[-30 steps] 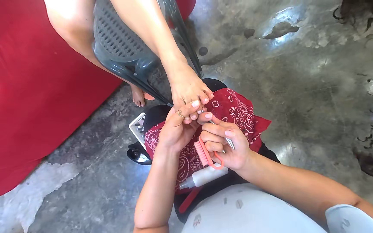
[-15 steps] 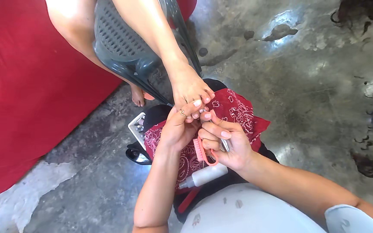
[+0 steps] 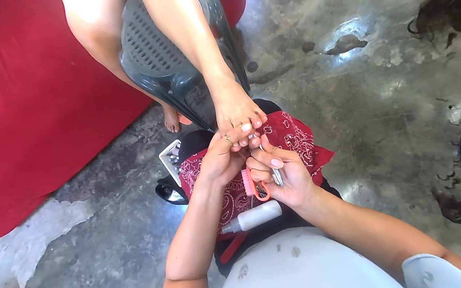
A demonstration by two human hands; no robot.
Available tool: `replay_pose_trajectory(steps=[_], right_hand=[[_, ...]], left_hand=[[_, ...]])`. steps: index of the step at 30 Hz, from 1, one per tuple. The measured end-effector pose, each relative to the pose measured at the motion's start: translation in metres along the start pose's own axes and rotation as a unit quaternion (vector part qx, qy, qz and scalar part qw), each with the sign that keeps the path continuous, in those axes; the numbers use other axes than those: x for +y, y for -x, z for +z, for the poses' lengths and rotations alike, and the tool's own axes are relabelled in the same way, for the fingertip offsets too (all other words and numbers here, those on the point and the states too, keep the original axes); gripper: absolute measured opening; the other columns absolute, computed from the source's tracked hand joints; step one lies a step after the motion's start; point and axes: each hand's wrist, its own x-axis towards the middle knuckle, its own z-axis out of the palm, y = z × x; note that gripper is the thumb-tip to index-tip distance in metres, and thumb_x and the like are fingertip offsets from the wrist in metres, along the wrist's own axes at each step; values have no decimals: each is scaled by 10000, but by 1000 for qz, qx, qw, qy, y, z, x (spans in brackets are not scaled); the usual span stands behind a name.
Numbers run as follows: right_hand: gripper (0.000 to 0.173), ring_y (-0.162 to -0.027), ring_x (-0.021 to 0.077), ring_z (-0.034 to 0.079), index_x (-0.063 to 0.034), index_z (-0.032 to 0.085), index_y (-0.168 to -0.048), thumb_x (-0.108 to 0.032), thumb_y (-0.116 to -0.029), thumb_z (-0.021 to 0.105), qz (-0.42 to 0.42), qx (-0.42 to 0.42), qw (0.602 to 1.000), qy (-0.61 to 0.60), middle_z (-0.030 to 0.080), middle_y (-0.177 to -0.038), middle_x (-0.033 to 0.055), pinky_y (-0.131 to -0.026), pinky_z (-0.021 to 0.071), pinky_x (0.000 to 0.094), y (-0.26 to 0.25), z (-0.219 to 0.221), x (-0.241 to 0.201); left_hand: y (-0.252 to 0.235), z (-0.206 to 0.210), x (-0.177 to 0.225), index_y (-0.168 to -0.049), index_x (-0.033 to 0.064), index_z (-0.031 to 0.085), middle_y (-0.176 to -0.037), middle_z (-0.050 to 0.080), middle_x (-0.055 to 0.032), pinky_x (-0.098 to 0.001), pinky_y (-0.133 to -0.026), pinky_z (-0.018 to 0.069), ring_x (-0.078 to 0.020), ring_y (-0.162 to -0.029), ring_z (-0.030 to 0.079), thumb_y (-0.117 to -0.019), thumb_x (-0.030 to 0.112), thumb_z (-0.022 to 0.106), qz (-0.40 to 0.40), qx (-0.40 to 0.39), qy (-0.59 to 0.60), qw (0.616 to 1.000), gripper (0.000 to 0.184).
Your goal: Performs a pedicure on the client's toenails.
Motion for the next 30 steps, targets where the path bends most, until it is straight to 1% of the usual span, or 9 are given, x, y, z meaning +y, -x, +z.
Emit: replay_pose_trajectory(steps=[3,6,8,10,17,19,21,23,30], right_hand=[[330,-492,11,468,-86,622,-1029,-268,-1116,360,-22,27,990,133,492,-616,-41,-475,396,132,1,-1,-4],[387,-495,29,513,-62,690,-1083,-250,-1113,354,-62,77,945,310,594,-637,3,-488,451,157,3,0,-8],[372,-497,16,524,-63,693,-1092,-231,-1116,362,-81,87,917,380,649,-662,25,-494,447,141,6,1,-9],[358,-497,10,530,-55,686,-1090,-227,-1118,373,-91,80,906,405,683,-695,50,-483,431,133,6,0,-11],[360,-481,8,521,-35,701,-1060,-213,-1117,393,-88,81,900,419,696,-712,67,-455,421,131,3,3,-16],[364,-482,22,526,-43,704,-1052,-229,-1116,398,-63,91,913,393,673,-683,49,-466,445,145,2,5,-18],[345,-506,46,498,-75,661,-1020,-253,-1111,379,-28,79,936,342,561,-651,7,-491,446,173,2,5,-19],[292,-545,53,484,-122,608,-1012,-280,-1112,383,-4,48,958,282,500,-669,-21,-523,435,183,3,0,-18],[200,-617,65,528,-154,614,-1033,-267,-1094,460,-4,8,979,202,512,-699,-24,-586,462,201,2,-10,-10]], left_hand=[[0,3,0,-867,137,652,-660,556,41,-232,-663,560,-51,-620,593,-971,152,605,1,3,13,1000,115],[-1,3,0,-933,118,660,-663,553,38,-202,-632,547,-38,-593,577,-988,153,588,-3,-1,29,1000,97],[-2,2,1,-905,133,655,-670,545,44,-197,-603,525,-36,-584,554,-995,177,585,-8,-11,22,1000,122],[-2,3,1,-898,132,657,-667,552,43,-196,-583,525,-36,-575,558,-995,180,586,-5,-11,19,1000,129],[-2,2,2,-879,110,641,-651,525,35,-194,-575,511,-40,-555,532,-1006,162,560,-4,-24,31,999,159],[-2,2,2,-877,110,650,-656,538,37,-205,-600,530,-43,-571,551,-997,158,571,-6,-15,29,999,152],[-2,2,1,-915,106,660,-677,559,35,-224,-654,555,-51,-606,579,-983,148,593,-6,-2,31,999,104],[-1,4,1,-938,101,661,-694,576,27,-231,-677,570,-55,-627,601,-972,136,604,-2,5,33,999,75],[-1,6,1,-937,102,667,-699,591,17,-220,-674,568,-55,-634,613,-977,138,606,3,10,29,1000,81]])
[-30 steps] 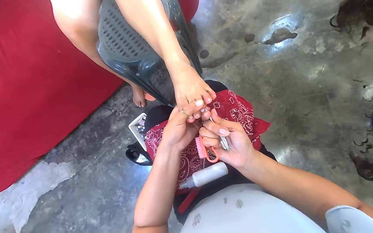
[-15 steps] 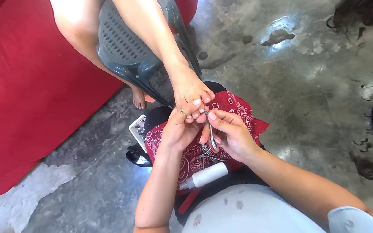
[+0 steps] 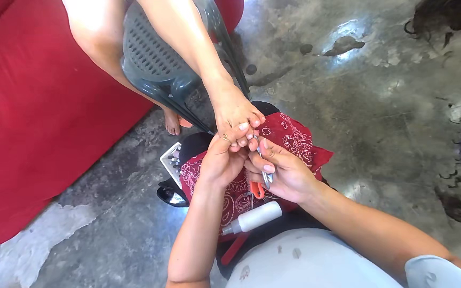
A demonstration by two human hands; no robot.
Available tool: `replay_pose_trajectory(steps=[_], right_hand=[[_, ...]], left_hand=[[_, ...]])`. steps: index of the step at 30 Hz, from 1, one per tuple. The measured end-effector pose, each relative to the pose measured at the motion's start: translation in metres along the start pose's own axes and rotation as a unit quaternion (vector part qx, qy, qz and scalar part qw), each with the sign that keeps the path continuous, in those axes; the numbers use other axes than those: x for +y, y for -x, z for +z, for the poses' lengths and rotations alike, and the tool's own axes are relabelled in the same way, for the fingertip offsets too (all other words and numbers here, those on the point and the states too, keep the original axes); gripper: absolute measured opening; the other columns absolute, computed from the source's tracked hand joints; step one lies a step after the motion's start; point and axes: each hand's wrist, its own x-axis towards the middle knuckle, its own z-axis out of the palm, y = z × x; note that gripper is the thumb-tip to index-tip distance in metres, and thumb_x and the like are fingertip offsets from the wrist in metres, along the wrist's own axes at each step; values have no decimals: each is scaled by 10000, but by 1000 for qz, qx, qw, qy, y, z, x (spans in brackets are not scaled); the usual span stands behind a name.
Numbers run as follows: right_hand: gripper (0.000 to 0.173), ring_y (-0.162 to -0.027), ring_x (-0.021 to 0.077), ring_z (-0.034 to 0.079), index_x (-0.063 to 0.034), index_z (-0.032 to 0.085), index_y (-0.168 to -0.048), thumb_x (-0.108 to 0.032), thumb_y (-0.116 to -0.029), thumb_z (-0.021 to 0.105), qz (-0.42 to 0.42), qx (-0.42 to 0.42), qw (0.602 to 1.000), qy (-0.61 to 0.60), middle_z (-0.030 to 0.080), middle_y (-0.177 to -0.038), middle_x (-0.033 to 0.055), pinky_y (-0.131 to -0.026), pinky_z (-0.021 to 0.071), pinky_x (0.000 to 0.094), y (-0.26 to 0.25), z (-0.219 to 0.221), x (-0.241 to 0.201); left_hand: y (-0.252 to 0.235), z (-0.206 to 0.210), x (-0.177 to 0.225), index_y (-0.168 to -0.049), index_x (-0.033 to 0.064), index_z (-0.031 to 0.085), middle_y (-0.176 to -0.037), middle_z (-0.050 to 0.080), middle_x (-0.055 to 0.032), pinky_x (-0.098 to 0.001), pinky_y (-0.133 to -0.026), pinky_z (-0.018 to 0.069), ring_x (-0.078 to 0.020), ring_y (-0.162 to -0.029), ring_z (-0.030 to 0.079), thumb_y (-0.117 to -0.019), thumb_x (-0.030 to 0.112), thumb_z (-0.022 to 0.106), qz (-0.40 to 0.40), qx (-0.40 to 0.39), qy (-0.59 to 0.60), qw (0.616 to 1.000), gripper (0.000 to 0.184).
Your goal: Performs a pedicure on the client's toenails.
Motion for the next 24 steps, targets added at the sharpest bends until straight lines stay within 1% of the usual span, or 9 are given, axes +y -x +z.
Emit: replay_pose_trajectory(steps=[3,9,15,18,24], right_hand=[[194,-616,63,521,-148,605,-1041,-260,-1095,457,0,-3,1000,-7,509,-709,-21,-581,455,197,-1,0,1],[198,-630,63,522,-163,629,-1083,-256,-1094,455,-5,-7,1000,-6,508,-717,-30,-592,456,201,-1,-2,4],[175,-631,67,521,-169,610,-1045,-258,-1090,466,-5,-9,1000,-8,503,-713,-29,-604,461,210,-1,-2,4],[173,-634,66,523,-169,607,-1051,-272,-1090,473,-6,-9,1000,-10,500,-713,-30,-606,463,208,-1,-2,4],[169,-633,67,530,-163,621,-1054,-259,-1086,485,-14,-9,1000,-13,507,-704,-29,-617,474,216,-2,-2,5]], left_hand=[[0,1,0,-915,112,665,-695,586,22,-208,-661,558,-47,-626,602,-973,140,616,2,9,-7,1000,80],[0,3,1,-938,107,664,-698,590,20,-204,-657,559,-47,-623,604,-978,144,617,0,21,-14,1000,73],[1,3,1,-942,114,663,-688,582,24,-207,-654,559,-46,-619,602,-976,151,621,-1,27,-18,999,65],[1,3,1,-929,119,658,-679,573,30,-201,-645,552,-41,-605,591,-973,145,617,-1,23,-20,1000,66],[1,3,2,-896,124,659,-667,571,34,-203,-656,550,-40,-612,593,-973,149,623,-1,26,-23,999,89]])
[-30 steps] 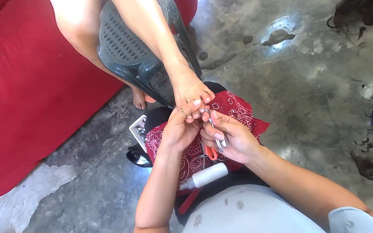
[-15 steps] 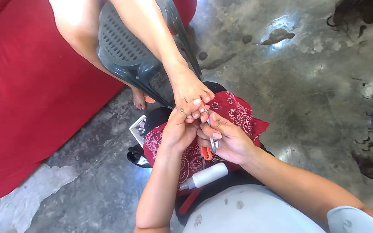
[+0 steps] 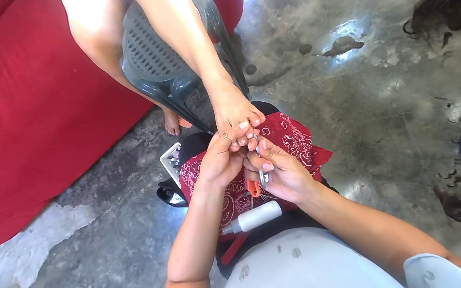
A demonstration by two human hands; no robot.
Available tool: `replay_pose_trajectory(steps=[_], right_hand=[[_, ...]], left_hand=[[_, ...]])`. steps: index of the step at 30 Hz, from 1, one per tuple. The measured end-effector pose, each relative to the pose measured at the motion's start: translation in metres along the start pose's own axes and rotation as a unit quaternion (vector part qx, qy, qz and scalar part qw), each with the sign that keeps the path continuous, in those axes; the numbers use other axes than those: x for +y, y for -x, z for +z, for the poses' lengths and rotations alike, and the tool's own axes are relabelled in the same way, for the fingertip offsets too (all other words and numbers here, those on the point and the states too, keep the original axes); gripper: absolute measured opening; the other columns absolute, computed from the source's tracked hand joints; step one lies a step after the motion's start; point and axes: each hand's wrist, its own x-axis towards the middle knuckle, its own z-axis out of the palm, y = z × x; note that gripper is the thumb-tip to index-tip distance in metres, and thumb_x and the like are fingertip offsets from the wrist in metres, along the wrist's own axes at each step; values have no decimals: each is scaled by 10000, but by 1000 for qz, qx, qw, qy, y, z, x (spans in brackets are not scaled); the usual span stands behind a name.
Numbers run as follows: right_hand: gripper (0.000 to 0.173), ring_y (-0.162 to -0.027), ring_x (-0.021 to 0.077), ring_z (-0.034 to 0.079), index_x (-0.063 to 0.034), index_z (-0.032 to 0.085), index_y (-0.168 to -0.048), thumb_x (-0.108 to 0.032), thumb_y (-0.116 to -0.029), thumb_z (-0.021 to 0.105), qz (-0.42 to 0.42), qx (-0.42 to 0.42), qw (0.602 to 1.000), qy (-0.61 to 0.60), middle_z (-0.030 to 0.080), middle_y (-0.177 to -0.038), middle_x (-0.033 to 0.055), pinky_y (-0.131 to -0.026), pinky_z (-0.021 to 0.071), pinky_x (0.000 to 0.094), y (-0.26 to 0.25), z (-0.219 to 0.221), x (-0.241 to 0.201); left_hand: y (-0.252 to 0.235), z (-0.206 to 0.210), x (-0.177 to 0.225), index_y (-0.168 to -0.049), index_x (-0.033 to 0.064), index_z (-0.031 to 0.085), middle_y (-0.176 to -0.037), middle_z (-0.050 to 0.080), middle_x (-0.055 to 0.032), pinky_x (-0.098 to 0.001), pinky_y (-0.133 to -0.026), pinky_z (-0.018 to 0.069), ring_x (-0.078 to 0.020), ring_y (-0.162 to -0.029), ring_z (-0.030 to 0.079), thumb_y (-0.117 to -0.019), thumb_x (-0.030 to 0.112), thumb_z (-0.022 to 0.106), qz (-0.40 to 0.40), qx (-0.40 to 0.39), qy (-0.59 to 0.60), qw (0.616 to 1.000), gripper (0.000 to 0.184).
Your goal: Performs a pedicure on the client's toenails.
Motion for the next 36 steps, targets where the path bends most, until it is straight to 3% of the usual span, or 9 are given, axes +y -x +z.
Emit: replay_pose_trajectory(steps=[24,28,31,36], right_hand=[[177,-633,64,531,-171,632,-1087,-278,-1084,491,-14,-2,1000,27,511,-700,-37,-621,475,218,0,4,-3],[228,-583,59,522,-138,626,-1070,-276,-1100,447,-4,18,998,54,513,-696,-18,-558,472,192,3,7,-8],[286,-524,45,496,-104,641,-1123,-273,-1110,411,-4,41,993,112,524,-691,-5,-495,458,168,6,8,-14],[316,-488,26,468,-80,683,-1154,-246,-1104,418,16,68,982,175,578,-697,15,-450,412,145,9,11,-25]], left_hand=[[0,3,1,-888,138,659,-690,572,41,-173,-634,534,-18,-596,565,-977,157,628,3,-4,-6,1000,96],[0,2,1,-922,118,666,-700,583,33,-184,-645,550,-27,-606,585,-981,150,620,0,-8,6,1000,81],[0,0,1,-945,112,665,-709,590,27,-194,-661,552,-33,-618,593,-981,149,616,-1,-17,7,1000,71],[-1,-2,0,-915,123,654,-690,565,32,-198,-661,542,-34,-613,575,-985,163,614,-1,-21,-4,1000,89]])
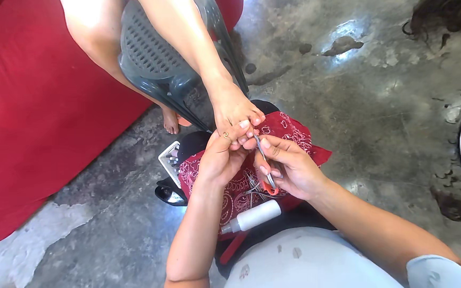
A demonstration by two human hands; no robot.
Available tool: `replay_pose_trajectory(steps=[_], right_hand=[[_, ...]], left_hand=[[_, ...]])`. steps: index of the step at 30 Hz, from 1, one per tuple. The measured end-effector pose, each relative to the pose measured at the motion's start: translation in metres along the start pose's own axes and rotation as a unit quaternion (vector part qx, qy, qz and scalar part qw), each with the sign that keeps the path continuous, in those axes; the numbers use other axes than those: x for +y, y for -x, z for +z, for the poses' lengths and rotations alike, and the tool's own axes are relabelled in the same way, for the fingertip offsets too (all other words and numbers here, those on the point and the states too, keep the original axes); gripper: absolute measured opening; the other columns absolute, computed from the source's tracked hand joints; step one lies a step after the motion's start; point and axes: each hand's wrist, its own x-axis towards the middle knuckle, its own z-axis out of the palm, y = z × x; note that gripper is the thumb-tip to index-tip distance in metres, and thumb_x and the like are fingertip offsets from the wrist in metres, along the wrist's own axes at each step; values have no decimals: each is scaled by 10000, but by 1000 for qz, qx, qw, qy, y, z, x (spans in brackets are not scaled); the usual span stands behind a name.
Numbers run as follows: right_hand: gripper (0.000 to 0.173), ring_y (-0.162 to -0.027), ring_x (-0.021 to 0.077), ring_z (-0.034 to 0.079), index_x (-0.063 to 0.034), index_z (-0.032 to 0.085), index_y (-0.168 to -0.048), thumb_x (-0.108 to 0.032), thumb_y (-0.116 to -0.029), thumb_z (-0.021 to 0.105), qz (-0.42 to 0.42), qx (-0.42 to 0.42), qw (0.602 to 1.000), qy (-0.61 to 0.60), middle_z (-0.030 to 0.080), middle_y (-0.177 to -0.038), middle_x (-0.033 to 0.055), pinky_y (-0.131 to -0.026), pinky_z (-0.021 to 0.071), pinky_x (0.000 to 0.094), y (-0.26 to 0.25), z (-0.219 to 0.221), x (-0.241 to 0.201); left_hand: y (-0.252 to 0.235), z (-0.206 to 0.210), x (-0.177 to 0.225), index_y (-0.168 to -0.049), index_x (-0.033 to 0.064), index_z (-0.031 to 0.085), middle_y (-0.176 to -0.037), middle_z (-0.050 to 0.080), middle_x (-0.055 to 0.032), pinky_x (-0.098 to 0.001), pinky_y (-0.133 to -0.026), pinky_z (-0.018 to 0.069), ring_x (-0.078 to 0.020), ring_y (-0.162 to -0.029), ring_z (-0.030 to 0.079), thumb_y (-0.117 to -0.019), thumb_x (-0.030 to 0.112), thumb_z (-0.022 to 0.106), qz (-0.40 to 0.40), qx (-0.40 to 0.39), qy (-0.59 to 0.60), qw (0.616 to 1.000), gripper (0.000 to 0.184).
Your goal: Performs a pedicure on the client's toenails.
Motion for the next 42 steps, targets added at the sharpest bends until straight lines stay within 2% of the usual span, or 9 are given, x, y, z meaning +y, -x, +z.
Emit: replay_pose_trajectory(steps=[8,10,12,14,22,42], right_hand=[[330,-478,26,502,-67,669,-1143,-238,-1117,388,23,4,1000,12,649,-736,49,-436,427,145,-1,0,-7],[334,-479,29,486,-74,676,-1131,-247,-1115,392,35,13,999,2,605,-712,26,-436,427,149,-2,2,-7],[308,-505,39,468,-98,642,-1132,-265,-1114,383,42,0,999,-28,529,-693,-6,-469,434,165,-2,2,-4],[269,-530,53,484,-119,612,-1123,-265,-1110,387,35,-20,997,-67,503,-695,-13,-501,455,180,-3,0,2],[200,-587,50,508,-151,634,-1098,-267,-1091,471,-20,-45,991,-126,517,-709,-21,-568,466,185,-7,0,17],[170,-628,56,528,-167,628,-1080,-245,-1088,477,-45,-46,988,-142,509,-714,-36,-600,475,199,-10,1,21]], left_hand=[[1,1,0,-869,136,637,-655,537,40,-204,-632,530,-36,-589,554,-989,161,597,6,4,-19,1000,130],[0,0,0,-878,139,637,-655,533,42,-210,-639,534,-37,-589,554,-986,162,602,7,5,-24,1000,117],[0,0,-1,-902,140,639,-663,531,46,-224,-665,544,-42,-603,559,-976,157,613,10,9,-26,1000,81],[0,1,-1,-923,135,649,-673,548,44,-227,-682,551,-43,-619,575,-972,155,623,13,13,-23,1000,59],[0,7,0,-924,124,665,-694,579,34,-200,-658,551,-34,-620,587,-981,147,619,9,20,-10,1000,77],[0,12,1,-896,134,662,-689,572,40,-190,-665,542,-29,-623,580,-981,159,631,18,31,-16,999,94]])
